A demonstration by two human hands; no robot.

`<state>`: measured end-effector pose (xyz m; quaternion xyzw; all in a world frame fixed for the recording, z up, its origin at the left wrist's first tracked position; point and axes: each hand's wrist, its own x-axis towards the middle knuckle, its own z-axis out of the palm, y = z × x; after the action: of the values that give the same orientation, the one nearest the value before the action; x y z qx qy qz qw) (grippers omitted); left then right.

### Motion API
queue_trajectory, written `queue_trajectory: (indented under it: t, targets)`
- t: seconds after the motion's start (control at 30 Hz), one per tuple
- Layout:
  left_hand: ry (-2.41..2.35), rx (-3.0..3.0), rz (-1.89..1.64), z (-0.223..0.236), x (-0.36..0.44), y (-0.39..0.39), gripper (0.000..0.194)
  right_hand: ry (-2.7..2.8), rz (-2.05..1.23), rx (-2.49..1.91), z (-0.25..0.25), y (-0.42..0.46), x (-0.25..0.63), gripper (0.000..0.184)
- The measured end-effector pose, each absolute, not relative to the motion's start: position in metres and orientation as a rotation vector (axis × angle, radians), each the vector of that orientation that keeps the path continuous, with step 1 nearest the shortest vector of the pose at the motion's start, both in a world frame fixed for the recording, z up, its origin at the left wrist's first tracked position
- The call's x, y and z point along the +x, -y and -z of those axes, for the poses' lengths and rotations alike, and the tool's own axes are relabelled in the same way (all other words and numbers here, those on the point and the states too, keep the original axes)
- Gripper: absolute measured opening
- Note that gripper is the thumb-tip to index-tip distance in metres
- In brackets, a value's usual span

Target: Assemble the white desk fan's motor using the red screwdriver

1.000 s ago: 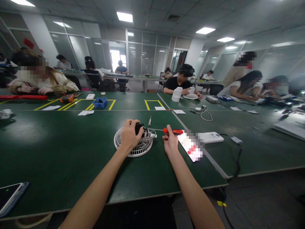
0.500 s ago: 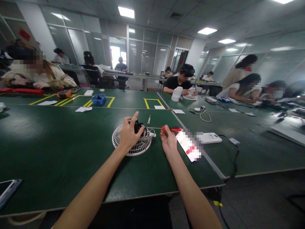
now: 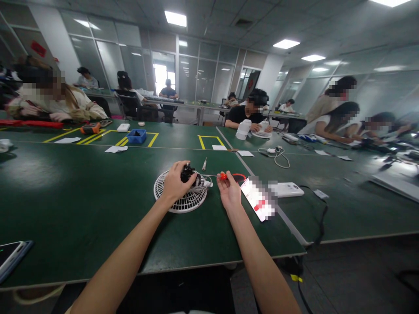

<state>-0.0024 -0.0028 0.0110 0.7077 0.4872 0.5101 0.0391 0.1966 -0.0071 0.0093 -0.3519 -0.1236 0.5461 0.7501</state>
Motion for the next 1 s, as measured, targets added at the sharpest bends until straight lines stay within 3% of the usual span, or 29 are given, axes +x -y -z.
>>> queue_trajectory:
  t: [0.23, 0.67, 1.0]
  targets:
    - [-1.508, 2.179, -1.556, -0.0105, -0.0031, 0.0023, 0.049, 0.345, -1.043, -0.878, -0.0065, 0.0071, 0.1942, 0.034]
    - [-1.563, 2.13, -1.567, -0.0105, -0.003, 0.0041, 0.055, 0.292, -1.145, -0.713, -0.0102, 0.007, 0.1987, 0.022]
    - [-1.611, 2.1, -1.606, -0.0111, -0.0009, 0.0053, 0.048, 0.375, -1.095, -0.741, -0.0097, 0.0071, 0.196, 0.046]
